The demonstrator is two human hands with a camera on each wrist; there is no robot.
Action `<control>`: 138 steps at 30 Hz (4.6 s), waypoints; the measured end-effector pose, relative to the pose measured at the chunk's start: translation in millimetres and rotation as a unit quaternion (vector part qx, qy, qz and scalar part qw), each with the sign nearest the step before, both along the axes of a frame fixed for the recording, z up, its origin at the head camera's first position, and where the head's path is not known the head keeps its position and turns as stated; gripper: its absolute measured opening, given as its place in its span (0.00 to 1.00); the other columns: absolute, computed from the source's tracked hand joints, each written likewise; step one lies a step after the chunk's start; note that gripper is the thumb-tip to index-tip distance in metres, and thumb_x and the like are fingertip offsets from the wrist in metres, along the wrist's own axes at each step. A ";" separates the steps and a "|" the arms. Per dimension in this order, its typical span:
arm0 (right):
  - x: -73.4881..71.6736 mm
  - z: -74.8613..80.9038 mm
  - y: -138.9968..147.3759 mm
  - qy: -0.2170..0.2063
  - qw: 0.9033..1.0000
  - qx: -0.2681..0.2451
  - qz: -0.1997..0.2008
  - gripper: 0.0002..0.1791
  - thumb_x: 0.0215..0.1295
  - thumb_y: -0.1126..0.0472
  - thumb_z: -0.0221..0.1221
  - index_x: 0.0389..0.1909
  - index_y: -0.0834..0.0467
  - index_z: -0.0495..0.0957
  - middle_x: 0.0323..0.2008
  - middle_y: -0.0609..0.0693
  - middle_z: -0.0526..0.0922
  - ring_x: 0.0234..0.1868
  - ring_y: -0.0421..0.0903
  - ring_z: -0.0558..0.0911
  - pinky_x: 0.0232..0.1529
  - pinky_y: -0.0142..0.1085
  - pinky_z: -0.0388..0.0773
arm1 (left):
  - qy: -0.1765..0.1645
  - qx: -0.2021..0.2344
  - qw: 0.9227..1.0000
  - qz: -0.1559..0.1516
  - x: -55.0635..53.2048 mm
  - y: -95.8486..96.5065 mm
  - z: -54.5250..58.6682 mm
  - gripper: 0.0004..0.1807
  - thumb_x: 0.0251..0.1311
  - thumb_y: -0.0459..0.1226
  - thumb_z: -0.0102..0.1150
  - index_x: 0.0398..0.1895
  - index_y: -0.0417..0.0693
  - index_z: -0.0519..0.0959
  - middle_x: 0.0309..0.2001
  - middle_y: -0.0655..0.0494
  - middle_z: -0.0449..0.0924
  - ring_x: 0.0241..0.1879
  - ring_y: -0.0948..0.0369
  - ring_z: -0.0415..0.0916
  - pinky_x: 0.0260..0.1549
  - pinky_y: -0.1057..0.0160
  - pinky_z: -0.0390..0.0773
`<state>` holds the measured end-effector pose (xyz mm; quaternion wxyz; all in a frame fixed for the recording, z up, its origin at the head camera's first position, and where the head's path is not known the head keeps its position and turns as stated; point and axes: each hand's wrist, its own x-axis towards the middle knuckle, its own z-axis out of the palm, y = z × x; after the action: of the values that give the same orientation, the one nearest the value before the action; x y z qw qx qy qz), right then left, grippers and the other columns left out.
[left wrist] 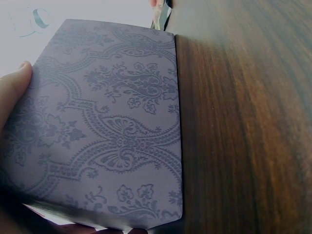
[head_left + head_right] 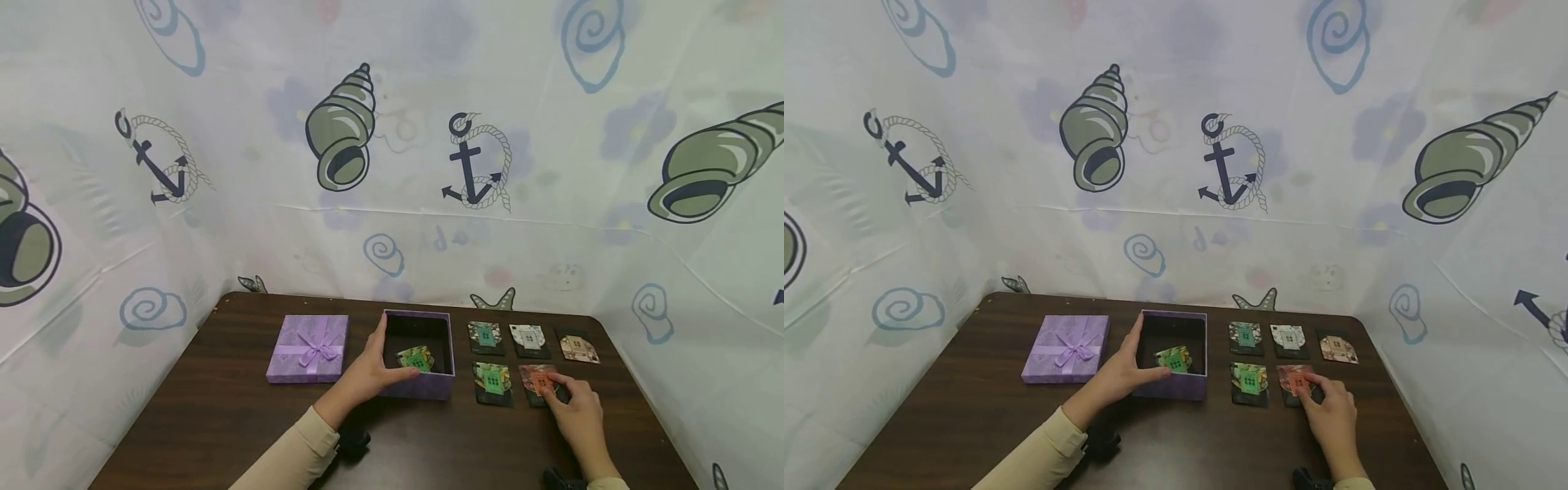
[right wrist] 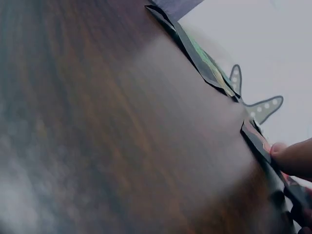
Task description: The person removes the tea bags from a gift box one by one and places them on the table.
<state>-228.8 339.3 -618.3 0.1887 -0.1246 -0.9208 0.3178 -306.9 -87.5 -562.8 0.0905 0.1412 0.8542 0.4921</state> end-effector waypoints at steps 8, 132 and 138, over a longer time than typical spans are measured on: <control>0.4 -1.0 -3.4 -0.016 1.000 -0.009 0.000 0.25 0.68 0.56 0.75 0.61 0.65 0.84 0.63 0.71 0.74 0.62 0.72 0.67 0.60 0.67 0.61 | 0.003 -0.003 1.000 0.006 -0.2 1.6 -0.1 0.75 0.55 0.63 0.80 0.91 0.72 0.31 0.91 0.41 0.38 0.88 0.35 0.43 0.77 0.24 0.56; -150.5 131.1 -212.9 -0.394 0.800 0.100 0.442 0.11 0.69 0.58 0.72 0.50 0.51 0.93 0.52 0.46 0.91 0.47 0.45 0.86 0.47 0.47 0.88 | 0.013 0.015 1.000 -0.019 2.1 4.2 -1.2 0.77 0.54 0.66 0.79 0.92 0.65 0.31 0.90 0.39 0.39 0.85 0.36 0.54 0.76 0.31 0.66; -150.3 131.2 -212.3 -0.387 0.802 0.064 0.451 0.12 0.67 0.69 0.66 0.35 0.49 0.93 0.29 0.43 0.85 0.21 0.40 0.66 0.24 0.35 0.69 | 0.022 0.009 1.000 -0.017 0.9 2.7 -0.5 0.77 0.54 0.66 0.80 0.92 0.65 0.31 0.90 0.39 0.40 0.84 0.37 0.56 0.76 0.33 0.68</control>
<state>-379.1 127.0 -487.1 -0.3407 0.2044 -0.8876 0.2331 -306.0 -84.8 -563.4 0.0790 0.1670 0.8489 0.4951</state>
